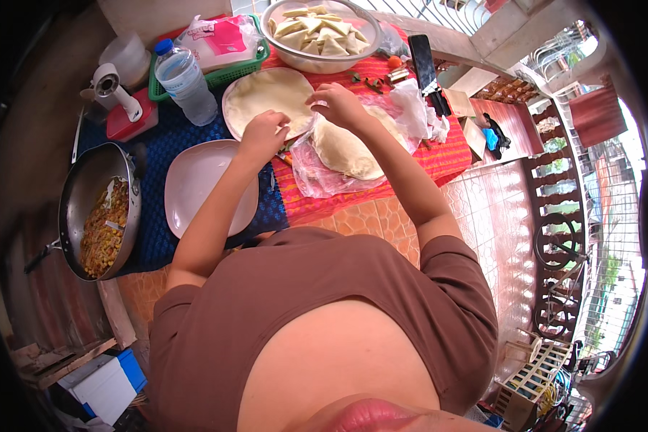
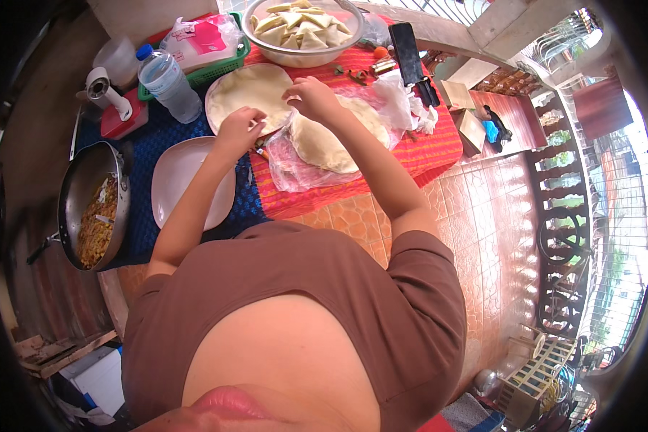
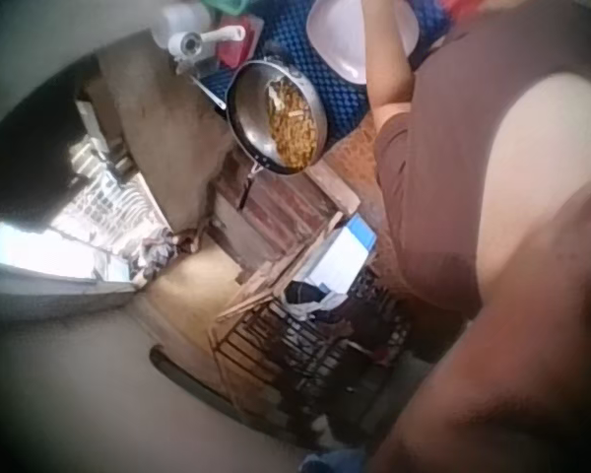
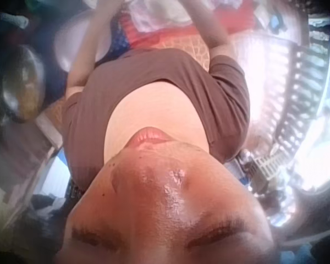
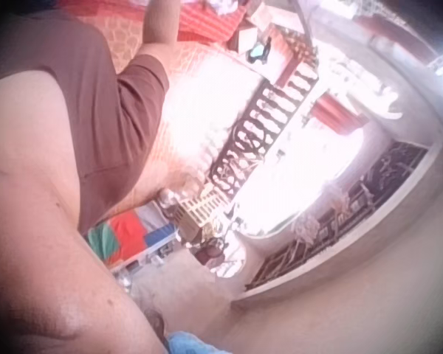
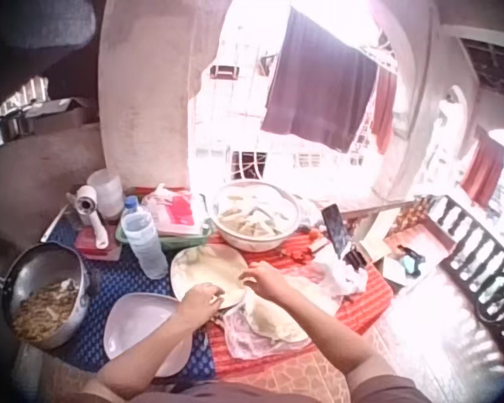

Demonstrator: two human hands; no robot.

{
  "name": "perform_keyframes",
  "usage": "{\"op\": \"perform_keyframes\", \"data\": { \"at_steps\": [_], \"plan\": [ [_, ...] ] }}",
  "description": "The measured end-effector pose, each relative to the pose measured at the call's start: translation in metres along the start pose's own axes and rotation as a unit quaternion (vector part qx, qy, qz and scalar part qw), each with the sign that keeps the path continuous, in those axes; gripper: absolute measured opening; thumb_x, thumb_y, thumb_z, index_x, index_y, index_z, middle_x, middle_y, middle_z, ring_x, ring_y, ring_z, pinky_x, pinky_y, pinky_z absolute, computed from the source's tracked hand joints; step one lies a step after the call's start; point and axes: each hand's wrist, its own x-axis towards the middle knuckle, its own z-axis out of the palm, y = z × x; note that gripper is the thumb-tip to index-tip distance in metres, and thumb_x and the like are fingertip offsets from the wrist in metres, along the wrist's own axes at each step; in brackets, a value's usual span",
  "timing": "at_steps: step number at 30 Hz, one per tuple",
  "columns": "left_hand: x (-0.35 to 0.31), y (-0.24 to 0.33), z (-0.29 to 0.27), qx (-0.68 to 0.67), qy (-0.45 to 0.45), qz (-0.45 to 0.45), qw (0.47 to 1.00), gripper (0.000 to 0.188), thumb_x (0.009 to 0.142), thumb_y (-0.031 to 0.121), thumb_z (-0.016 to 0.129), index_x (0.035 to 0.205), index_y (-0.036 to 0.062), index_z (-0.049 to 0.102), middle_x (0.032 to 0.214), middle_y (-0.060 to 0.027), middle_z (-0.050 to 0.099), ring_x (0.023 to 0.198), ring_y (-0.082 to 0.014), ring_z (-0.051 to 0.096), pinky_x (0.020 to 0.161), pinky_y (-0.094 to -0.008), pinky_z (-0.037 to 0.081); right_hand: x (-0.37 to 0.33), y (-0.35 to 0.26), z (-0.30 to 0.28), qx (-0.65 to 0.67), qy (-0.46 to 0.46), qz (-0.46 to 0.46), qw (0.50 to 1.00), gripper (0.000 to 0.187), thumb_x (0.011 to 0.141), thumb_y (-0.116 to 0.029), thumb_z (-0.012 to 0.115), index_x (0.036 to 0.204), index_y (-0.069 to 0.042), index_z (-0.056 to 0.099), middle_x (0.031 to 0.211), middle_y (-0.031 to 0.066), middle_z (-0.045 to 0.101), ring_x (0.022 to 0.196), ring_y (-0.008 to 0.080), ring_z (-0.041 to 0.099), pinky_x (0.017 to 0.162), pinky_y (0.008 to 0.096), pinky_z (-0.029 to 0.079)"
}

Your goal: The person assembles samosas by placing a thin dough wrapper on a plate, scooping a spiced vegetable filling from a pan into the wrapper, and folding the wrapper into a sealed triangular shape. The finished samosas are placed in a bowl.

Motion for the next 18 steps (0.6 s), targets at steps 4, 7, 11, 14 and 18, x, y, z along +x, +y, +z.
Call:
{"op": "perform_keyframes", "data": {
  "at_steps": [4,7,11,14,18],
  "plan": [
    [0.014,-0.001,0.019,0.072,-0.062,-0.038,0.995,0.025,0.077,0.023,0.07,0.09,0.0022,0.067,0.084,-0.0144,0.061,0.078,-0.0299,0.062,0.071,-0.0379,0.049,0.017,0.008,0.011,-0.097,-0.041,-0.009,0.994,0.02,0.072,-0.01,0.068,0.091,-0.016,0.071,0.087,0.0052,0.063,0.089,0.0258,0.061,0.08,0.0375,0.048],
    [0.013,0.0,0.023,0.092,-0.068,-0.046,0.992,0.027,0.076,0.026,0.072,0.086,0.0018,0.068,0.083,-0.0148,0.06,0.077,-0.0312,0.061,0.072,-0.039,0.049,0.024,0.014,0.014,-0.165,-0.119,-0.013,0.979,0.019,0.072,-0.013,0.068,0.09,-0.019,0.072,0.088,0.0033,0.064,0.088,0.0243,0.062,0.079,0.0368,0.049],
    [0.008,-0.007,0.024,0.052,-0.039,-0.036,0.997,0.032,0.075,0.029,0.073,0.09,0.0016,0.067,0.083,-0.0152,0.059,0.077,-0.0315,0.061,0.071,-0.039,0.049,0.03,0.022,0.016,-0.165,-0.134,-0.023,0.977,0.014,0.074,-0.018,0.067,0.087,-0.021,0.072,0.087,0.0025,0.067,0.086,0.0225,0.065,0.075,0.0366,0.05],
    [0.007,-0.009,0.027,-0.034,-0.013,-0.08,0.996,0.036,0.074,0.03,0.073,0.094,0.0009,0.066,0.089,-0.0186,0.061,0.083,-0.0347,0.062,0.075,-0.0417,0.049,0.039,0.027,0.017,-0.086,-0.111,0.028,0.99,0.011,0.078,-0.02,0.065,0.087,-0.018,0.072,0.086,0.004,0.069,0.083,0.0226,0.066,0.072,0.0368,0.051],
    [0.002,-0.011,0.025,0.02,0.016,-0.051,0.998,0.036,0.077,0.027,0.071,0.102,0.0021,0.065,0.091,-0.0179,0.061,0.083,-0.0332,0.062,0.075,-0.04,0.049,0.049,0.024,0.012,0.01,-0.086,0.065,0.994,0.012,0.082,-0.021,0.063,0.088,-0.015,0.071,0.085,0.0062,0.07,0.078,0.0244,0.066,0.072,0.0374,0.051]
  ]
}}
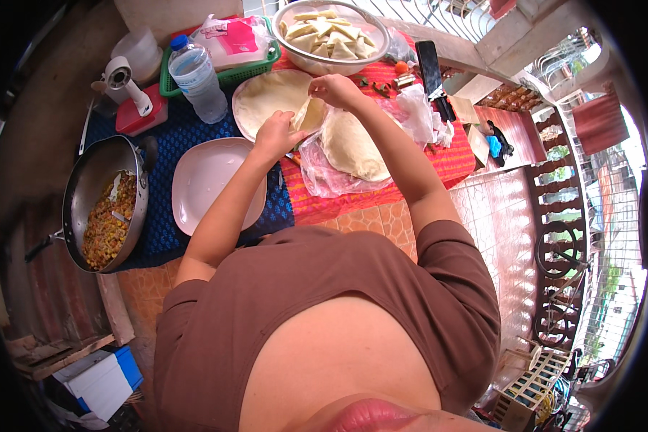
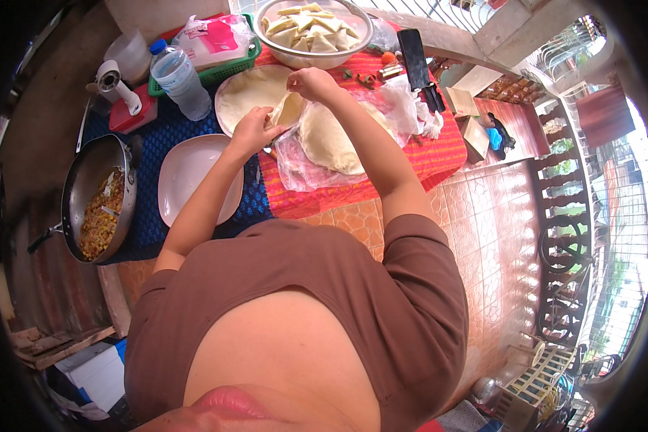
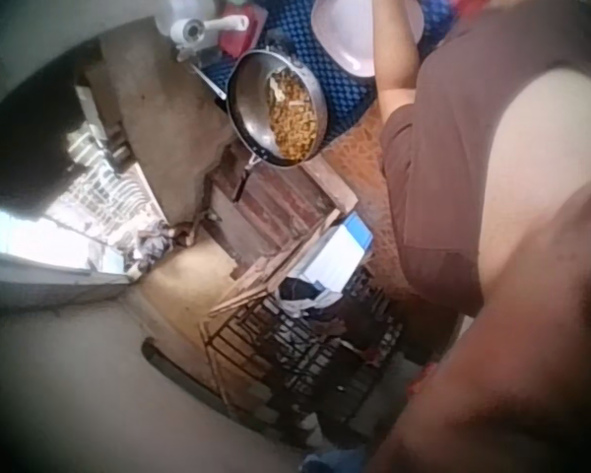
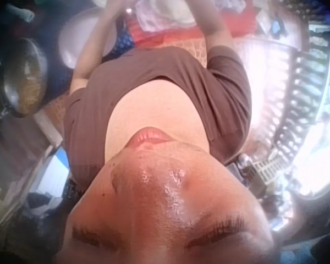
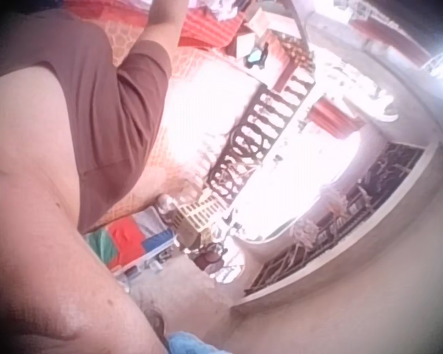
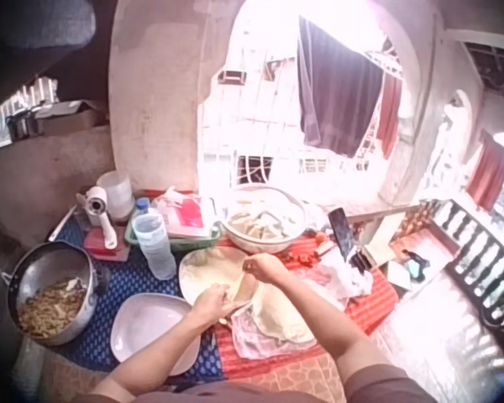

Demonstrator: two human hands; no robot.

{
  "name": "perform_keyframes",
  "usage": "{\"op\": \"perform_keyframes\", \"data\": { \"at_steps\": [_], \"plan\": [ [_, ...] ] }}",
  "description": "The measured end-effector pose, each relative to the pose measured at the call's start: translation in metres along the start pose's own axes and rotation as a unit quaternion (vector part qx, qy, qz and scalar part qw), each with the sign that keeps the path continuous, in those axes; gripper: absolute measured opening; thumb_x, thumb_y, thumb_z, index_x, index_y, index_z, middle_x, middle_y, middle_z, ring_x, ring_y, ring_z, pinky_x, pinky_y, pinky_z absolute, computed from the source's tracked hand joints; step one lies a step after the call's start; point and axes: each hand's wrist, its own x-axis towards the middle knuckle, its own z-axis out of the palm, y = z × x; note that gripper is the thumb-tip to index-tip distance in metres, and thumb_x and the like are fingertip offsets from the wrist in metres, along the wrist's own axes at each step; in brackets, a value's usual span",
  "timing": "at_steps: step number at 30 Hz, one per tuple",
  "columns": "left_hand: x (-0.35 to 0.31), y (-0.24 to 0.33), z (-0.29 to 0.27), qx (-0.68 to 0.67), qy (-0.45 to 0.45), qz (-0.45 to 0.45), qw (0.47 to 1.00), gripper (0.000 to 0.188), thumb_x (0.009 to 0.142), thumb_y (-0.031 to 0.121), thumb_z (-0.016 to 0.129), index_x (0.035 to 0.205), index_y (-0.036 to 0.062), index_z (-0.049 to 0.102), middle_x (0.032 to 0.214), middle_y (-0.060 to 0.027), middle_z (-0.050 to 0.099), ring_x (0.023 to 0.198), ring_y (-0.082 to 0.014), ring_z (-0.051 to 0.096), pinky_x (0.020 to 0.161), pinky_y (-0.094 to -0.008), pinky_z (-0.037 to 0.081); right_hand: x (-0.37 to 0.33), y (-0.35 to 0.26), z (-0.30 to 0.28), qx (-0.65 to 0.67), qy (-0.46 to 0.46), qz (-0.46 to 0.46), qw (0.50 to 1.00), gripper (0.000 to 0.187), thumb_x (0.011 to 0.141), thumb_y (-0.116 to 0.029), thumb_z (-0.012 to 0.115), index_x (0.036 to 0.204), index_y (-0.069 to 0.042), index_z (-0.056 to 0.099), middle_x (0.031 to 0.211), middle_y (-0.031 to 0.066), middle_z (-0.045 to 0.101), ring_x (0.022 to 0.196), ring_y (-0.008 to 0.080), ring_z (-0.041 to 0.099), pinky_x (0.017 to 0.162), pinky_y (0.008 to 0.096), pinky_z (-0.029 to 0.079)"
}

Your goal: The person assembles samosas by placing a thin dough wrapper on a plate, scooping a spiced vegetable filling from a pan into the wrapper, and folding the wrapper into a sealed triangular shape. The finished samosas are placed in a bowl.

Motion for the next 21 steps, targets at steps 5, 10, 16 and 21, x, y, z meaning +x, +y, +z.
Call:
{"op": "perform_keyframes", "data": {
  "at_steps": [5,10,16,21],
  "plan": [
    [0.006,-0.007,-0.001,-0.004,0.008,-0.008,1.0,0.029,0.082,0.023,0.066,0.101,0.0011,0.067,0.093,-0.0167,0.063,0.078,-0.0302,0.063,0.073,-0.0365,0.048,0.004,0.0,-0.004,-0.023,0.03,-0.054,0.998,0.013,0.08,-0.019,0.065,0.09,-0.014,0.071,0.086,0.008,0.066,0.081,0.0254,0.064,0.072,0.0367,0.051],
    [0.021,-0.017,-0.01,-0.076,-0.008,-0.049,0.996,0.028,0.086,0.027,0.062,0.093,0.0017,0.07,0.085,-0.0187,0.067,0.078,-0.0327,0.064,0.072,-0.0371,0.049,0.009,0.008,-0.01,-0.001,0.019,-0.061,0.998,0.011,0.076,-0.016,0.068,0.086,-0.013,0.072,0.086,0.0082,0.066,0.082,0.0246,0.065,0.072,0.036,0.051],
    [0.036,-0.042,-0.005,-0.238,-0.119,-0.183,0.947,0.035,0.088,0.032,0.061,0.101,0.0006,0.069,0.081,-0.0118,0.07,0.071,-0.0152,0.063,0.066,-0.0292,0.048,0.008,0.014,-0.013,-0.022,-0.062,-0.037,0.997,0.014,0.073,-0.014,0.07,0.087,-0.013,0.074,0.083,0.0062,0.07,0.078,0.0217,0.067,0.07,0.034,0.052],
    [0.033,-0.047,-0.002,-0.231,-0.154,-0.122,0.953,0.036,0.088,0.033,0.064,0.1,-0.001,0.069,0.073,-0.0033,0.065,0.065,-0.0091,0.056,0.06,-0.0261,0.044,0.006,0.005,-0.02,0.001,-0.122,0.014,0.992,0.014,0.073,-0.013,0.07,0.086,-0.013,0.074,0.084,0.0055,0.07,0.077,0.022,0.067,0.07,0.034,0.053]
  ]
}}
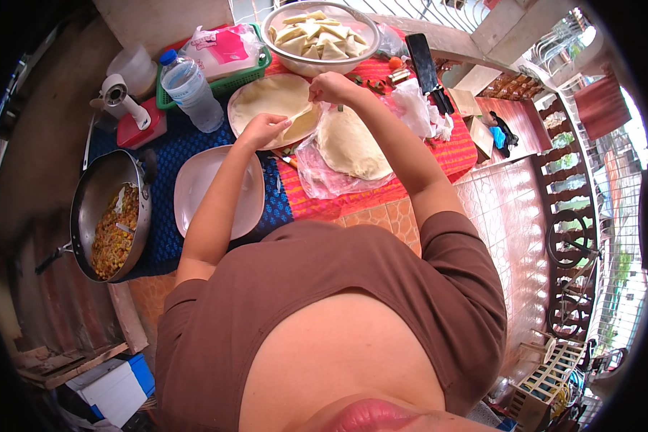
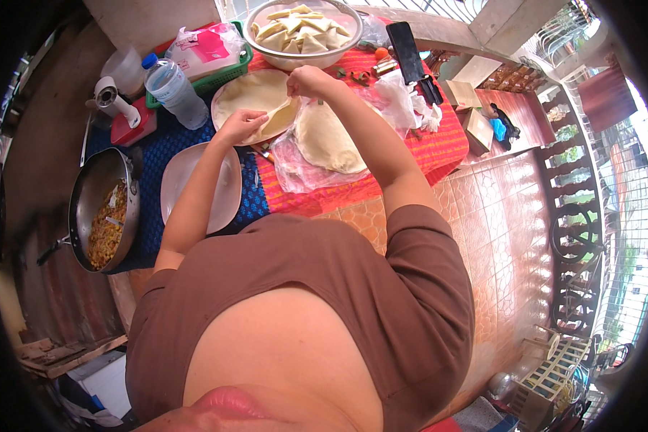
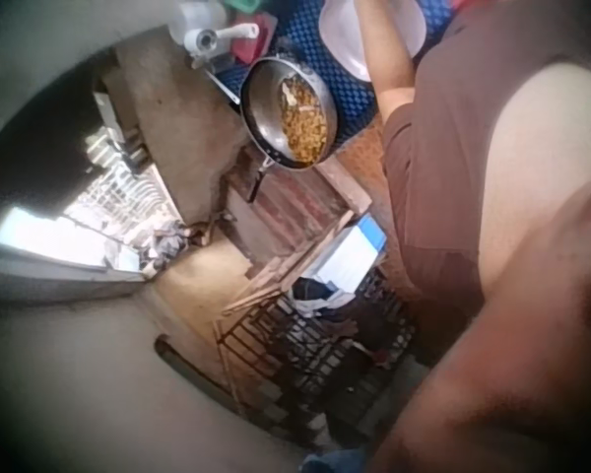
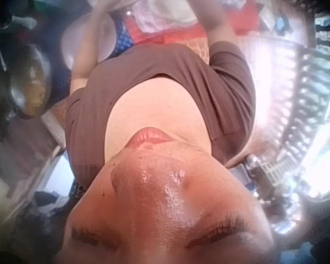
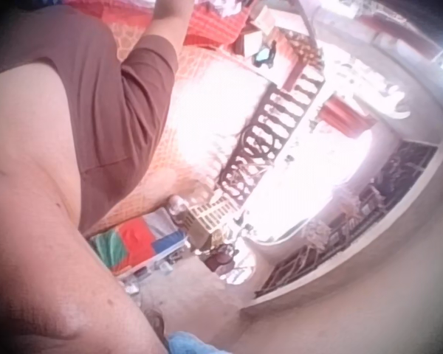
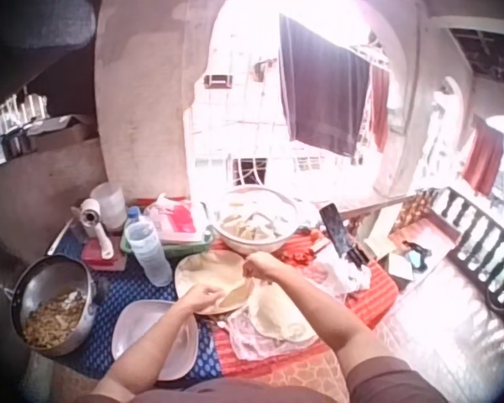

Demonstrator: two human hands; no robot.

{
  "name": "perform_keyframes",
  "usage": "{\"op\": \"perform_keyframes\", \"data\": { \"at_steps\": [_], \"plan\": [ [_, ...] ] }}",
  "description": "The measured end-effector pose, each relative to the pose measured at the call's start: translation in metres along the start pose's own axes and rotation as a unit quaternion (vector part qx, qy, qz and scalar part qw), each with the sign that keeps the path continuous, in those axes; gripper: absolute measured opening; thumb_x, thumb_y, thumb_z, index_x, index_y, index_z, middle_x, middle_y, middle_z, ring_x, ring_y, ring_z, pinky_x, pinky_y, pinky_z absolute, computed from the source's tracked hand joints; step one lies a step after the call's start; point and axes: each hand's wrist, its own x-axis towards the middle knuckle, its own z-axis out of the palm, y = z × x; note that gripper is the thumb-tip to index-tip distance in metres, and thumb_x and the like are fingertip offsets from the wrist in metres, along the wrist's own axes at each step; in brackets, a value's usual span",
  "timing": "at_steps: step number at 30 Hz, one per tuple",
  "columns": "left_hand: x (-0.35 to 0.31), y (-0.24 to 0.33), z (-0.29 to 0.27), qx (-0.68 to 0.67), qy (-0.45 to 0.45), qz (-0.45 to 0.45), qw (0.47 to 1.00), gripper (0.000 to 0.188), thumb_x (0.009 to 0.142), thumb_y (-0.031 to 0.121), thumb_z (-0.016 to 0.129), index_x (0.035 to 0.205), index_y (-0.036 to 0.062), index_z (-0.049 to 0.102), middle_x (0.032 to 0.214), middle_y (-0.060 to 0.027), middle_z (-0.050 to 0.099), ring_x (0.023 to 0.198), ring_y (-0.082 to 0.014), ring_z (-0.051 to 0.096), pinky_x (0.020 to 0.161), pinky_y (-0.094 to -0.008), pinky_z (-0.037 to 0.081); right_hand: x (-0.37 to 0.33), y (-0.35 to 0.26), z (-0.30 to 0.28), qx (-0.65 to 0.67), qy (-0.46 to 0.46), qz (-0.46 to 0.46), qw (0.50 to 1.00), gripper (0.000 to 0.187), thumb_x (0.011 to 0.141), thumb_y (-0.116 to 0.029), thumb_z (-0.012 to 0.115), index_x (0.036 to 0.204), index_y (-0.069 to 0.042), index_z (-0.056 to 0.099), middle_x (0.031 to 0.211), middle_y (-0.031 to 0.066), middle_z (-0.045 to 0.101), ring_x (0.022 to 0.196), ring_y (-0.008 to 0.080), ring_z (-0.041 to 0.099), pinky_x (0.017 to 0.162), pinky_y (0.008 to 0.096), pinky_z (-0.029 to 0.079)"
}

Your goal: The person assembles samosas by placing a thin dough wrapper on a plate, scooping a spiced vegetable filling from a pan into the wrapper, and folding the wrapper into a sealed triangular shape. The finished samosas are placed in a bowl.

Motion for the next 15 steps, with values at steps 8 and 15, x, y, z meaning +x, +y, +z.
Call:
{"op": "perform_keyframes", "data": {
  "at_steps": [8,15],
  "plan": [
    [0.001,0.022,0.003,0.266,-0.048,0.038,0.962,0.036,0.083,0.038,0.069,0.096,0.0044,0.07,0.067,-0.0073,0.062,0.063,-0.0136,0.058,0.063,-0.0281,0.047,0.006,0.005,-0.001,-0.035,0.004,-0.066,0.997,0.014,0.078,-0.012,0.066,0.09,-0.009,0.071,0.087,0.009,0.069,0.072,0.0233,0.068,0.058,0.0326,0.055],
    [0.006,0.024,0.02,0.199,0.249,0.148,0.936,0.036,0.083,0.039,0.063,0.088,0.0038,0.068,0.071,-0.0185,0.063,0.072,-0.0358,0.063,0.069,-0.0451,0.048,0.015,0.001,-0.005,0.022,0.108,-0.107,0.988,0.016,0.078,-0.018,0.068,0.091,-0.009,0.067,0.103,0.0103,0.065,0.088,0.0247,0.064,0.076,0.0358,0.051]
  ]
}}
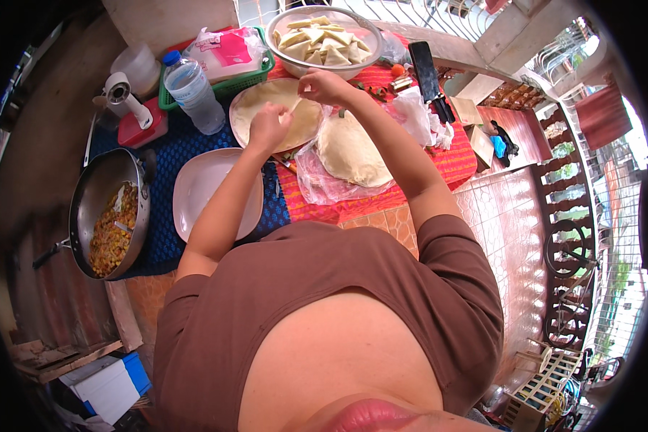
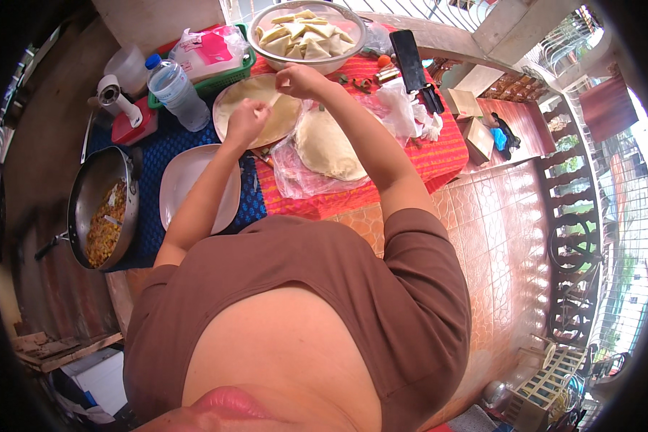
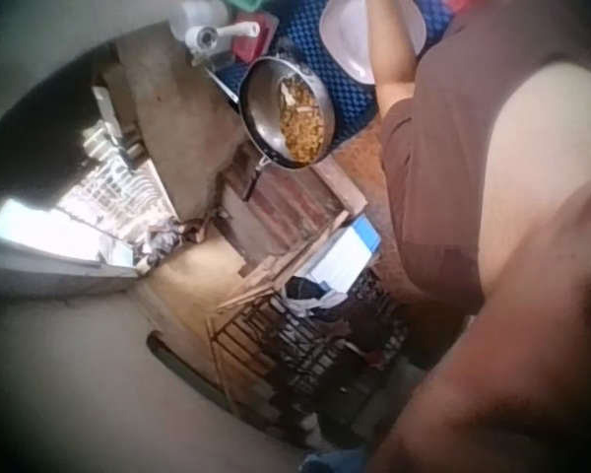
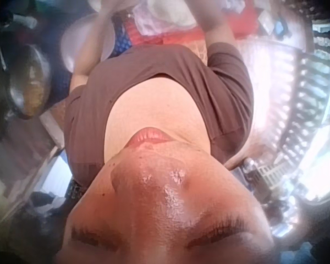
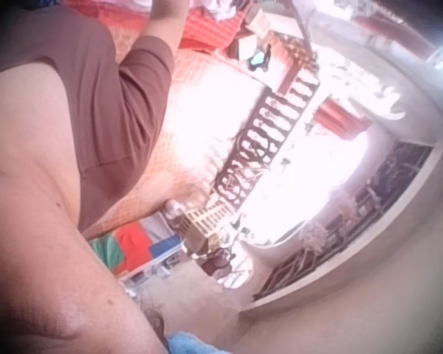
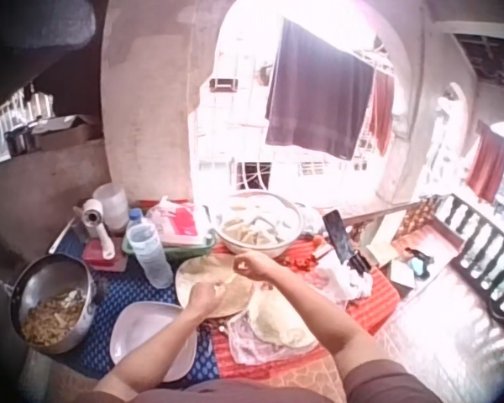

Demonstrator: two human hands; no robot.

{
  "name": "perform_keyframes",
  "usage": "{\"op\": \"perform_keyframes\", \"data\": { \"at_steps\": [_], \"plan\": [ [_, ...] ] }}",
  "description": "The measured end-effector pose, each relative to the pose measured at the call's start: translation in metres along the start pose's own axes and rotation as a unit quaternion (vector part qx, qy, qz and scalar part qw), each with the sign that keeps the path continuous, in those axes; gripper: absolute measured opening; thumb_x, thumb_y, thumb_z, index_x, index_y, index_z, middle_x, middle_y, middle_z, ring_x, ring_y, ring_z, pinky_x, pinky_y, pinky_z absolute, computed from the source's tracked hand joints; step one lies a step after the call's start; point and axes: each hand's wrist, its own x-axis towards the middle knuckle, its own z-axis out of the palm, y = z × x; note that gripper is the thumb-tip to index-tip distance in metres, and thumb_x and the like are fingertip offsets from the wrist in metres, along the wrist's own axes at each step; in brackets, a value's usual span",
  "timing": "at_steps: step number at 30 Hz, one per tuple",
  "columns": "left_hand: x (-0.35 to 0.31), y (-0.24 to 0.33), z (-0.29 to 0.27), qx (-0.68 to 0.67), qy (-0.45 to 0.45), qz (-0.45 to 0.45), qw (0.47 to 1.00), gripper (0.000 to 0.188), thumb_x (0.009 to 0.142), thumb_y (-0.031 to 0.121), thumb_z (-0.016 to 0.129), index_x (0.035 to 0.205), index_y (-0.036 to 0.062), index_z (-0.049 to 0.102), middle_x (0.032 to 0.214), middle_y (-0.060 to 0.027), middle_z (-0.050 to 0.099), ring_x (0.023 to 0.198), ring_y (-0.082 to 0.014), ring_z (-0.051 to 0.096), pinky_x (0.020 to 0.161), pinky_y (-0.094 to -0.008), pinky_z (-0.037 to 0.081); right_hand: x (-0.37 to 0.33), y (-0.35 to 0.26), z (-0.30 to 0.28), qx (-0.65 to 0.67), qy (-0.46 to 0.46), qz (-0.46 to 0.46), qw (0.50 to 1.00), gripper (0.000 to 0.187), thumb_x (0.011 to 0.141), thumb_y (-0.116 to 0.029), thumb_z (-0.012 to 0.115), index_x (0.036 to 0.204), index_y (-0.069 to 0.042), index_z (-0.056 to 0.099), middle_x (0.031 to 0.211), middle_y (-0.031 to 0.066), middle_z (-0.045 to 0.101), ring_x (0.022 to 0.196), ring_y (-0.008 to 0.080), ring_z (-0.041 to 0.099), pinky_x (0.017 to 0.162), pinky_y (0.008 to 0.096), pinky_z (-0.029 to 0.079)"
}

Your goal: The person assembles samosas by placing a thin dough wrapper on a plate, scooping a spiced vegetable filling from a pan into the wrapper, and folding the wrapper into a sealed triangular shape. The finished samosas are placed in a bowl.

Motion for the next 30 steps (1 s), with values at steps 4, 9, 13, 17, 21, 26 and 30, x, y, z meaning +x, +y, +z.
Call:
{"op": "perform_keyframes", "data": {
  "at_steps": [4,9,13,17,21,26,30],
  "plan": [
    [0.038,0.009,-0.04,0.028,-0.025,-0.012,0.999,0.029,0.089,0.03,0.059,0.09,0.0027,0.067,0.083,-0.0178,0.066,0.075,-0.0309,0.064,0.066,-0.0387,0.048,-0.001,-0.011,0.003,0.143,0.115,-0.014,0.983,0.031,0.078,-0.013,0.07,0.107,-0.006,0.061,0.102,0.0108,0.064,0.089,0.0263,0.063,0.082,0.035,0.05],
    [0.068,0.031,-0.107,0.029,-0.06,0.07,0.995,0.027,0.092,0.027,0.055,0.096,0.0021,0.064,0.086,-0.0197,0.065,0.076,-0.0326,0.063,0.067,-0.0374,0.047,0.007,-0.015,-0.009,-0.016,0.157,-0.009,0.987,0.054,0.07,-0.024,0.079,0.117,-0.006,0.059,0.11,0.0116,0.064,0.098,0.0264,0.063,0.085,0.0331,0.049],
    [0.057,0.06,-0.162,-0.01,0.004,0.078,0.997,0.026,0.093,0.025,0.054,0.098,0.0005,0.062,0.08,-0.0157,0.064,0.072,-0.0242,0.062,0.068,-0.0332,0.046,0.003,-0.039,-0.043,0.153,0.092,0.046,0.983,0.055,0.073,-0.024,0.08,0.119,-0.004,0.058,0.106,0.0081,0.065,0.094,0.017,0.062,0.083,0.0311,0.05],
    [0.014,0.067,-0.207,-0.097,-0.011,0.009,0.995,0.024,0.093,0.024,0.055,0.096,0.0006,0.061,0.079,-0.0171,0.064,0.07,-0.0208,0.062,0.067,-0.0336,0.046,-0.014,-0.074,-0.065,0.44,-0.005,-0.023,0.898,0.04,0.084,-0.012,0.07,0.119,0.001,0.056,0.099,0.0042,0.067,0.091,0.0091,0.062,0.08,0.0233,0.051],
    [-0.045,0.06,-0.223,-0.043,-0.015,-0.109,0.993,0.024,0.091,0.023,0.057,0.097,-0.0003,0.061,0.074,-0.0146,0.064,0.069,-0.0255,0.063,0.068,-0.0356,0.048,-0.018,-0.118,-0.04,0.498,-0.092,-0.016,0.862,0.027,0.083,-0.013,0.071,0.106,-0.001,0.061,0.088,0.0043,0.069,0.077,0.008,0.064,0.067,0.0224,0.051],
    [-0.092,0.015,-0.21,0.282,-0.007,-0.037,0.959,0.032,0.08,0.019,0.067,0.108,0.0073,0.059,0.102,-0.0142,0.059,0.098,-0.0332,0.057,0.082,-0.0419,0.046,-0.025,-0.142,0.073,0.41,-0.084,0.134,0.898,0.034,0.083,-0.01,0.068,0.113,-0.005,0.055,0.082,0.0039,0.066,0.066,0.0072,0.057,0.058,0.0241,0.046],
    [-0.142,0.002,-0.216,0.084,-0.184,-0.023,0.979,0.031,0.077,0.017,0.07,0.105,0.0063,0.062,0.104,-0.0134,0.058,0.102,-0.031,0.056,0.086,-0.0372,0.045,-0.039,-0.168,0.092,0.256,-0.024,0.127,0.958,0.035,0.08,-0.005,0.065,0.114,-0.005,0.057,0.08,0.0093,0.062,0.069,0.017,0.061,0.064,0.0299,0.049]
  ]
}}
